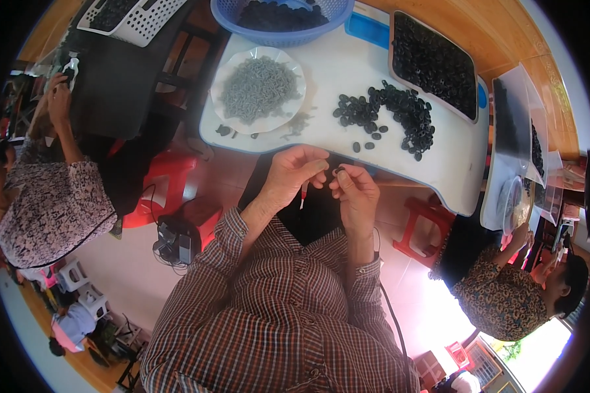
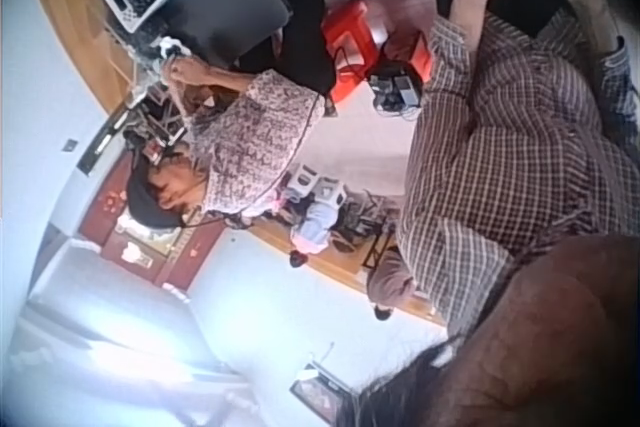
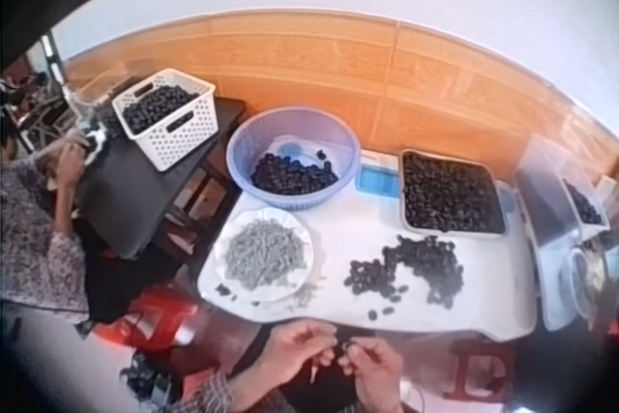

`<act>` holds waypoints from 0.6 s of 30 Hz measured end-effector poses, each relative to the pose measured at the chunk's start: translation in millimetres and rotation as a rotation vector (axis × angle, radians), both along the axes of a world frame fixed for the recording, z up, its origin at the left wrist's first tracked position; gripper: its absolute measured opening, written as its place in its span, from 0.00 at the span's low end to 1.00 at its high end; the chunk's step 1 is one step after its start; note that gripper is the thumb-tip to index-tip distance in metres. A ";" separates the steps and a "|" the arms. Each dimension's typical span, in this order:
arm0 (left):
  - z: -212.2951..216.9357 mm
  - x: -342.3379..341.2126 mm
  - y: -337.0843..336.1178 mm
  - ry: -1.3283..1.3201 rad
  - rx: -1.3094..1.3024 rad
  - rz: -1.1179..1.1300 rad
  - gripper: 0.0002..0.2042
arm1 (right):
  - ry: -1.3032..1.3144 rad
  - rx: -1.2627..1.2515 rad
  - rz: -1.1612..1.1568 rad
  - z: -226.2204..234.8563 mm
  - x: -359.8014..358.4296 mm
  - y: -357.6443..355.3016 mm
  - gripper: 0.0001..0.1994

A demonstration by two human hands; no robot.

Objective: The person assembles small parts by picking them from the table and joining them together by hand.

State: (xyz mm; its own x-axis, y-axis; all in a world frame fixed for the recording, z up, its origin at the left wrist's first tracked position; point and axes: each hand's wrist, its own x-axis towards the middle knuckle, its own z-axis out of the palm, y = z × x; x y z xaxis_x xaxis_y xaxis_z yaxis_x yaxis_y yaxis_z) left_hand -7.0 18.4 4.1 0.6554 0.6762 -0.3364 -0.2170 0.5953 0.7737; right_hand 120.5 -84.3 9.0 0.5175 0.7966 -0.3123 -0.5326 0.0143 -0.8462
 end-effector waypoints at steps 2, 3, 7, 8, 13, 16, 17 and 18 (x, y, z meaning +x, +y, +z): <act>1.7 1.4 -1.0 -0.006 -0.015 0.005 0.08 | 0.001 -0.011 -0.001 2.1 -0.1 -0.6 0.07; 4.2 2.3 -1.6 -0.008 -0.032 -0.003 0.07 | -0.002 -0.003 0.001 3.3 -0.3 -1.0 0.08; 5.6 4.6 -5.5 -0.023 -0.060 -0.007 0.06 | -0.011 0.013 0.011 10.1 -1.7 -0.7 0.08; 5.1 4.6 -6.1 -0.022 -0.059 -0.005 0.06 | -0.010 0.014 0.013 10.5 -2.5 -0.5 0.08; 6.6 3.5 -6.7 -0.011 -0.021 -0.011 0.08 | -0.065 0.021 -0.011 16.0 -6.0 0.9 0.11; 11.7 3.5 -7.4 -0.011 0.009 -0.011 0.09 | -0.072 0.034 -0.012 19.7 -6.8 1.6 0.12; 13.1 3.5 -7.5 -0.012 0.010 -0.011 0.09 | -0.072 0.035 -0.011 20.1 -7.4 1.9 0.12; 14.5 3.6 -7.7 -0.010 0.019 -0.016 0.09 | -0.073 0.042 -0.012 20.3 -8.0 2.0 0.12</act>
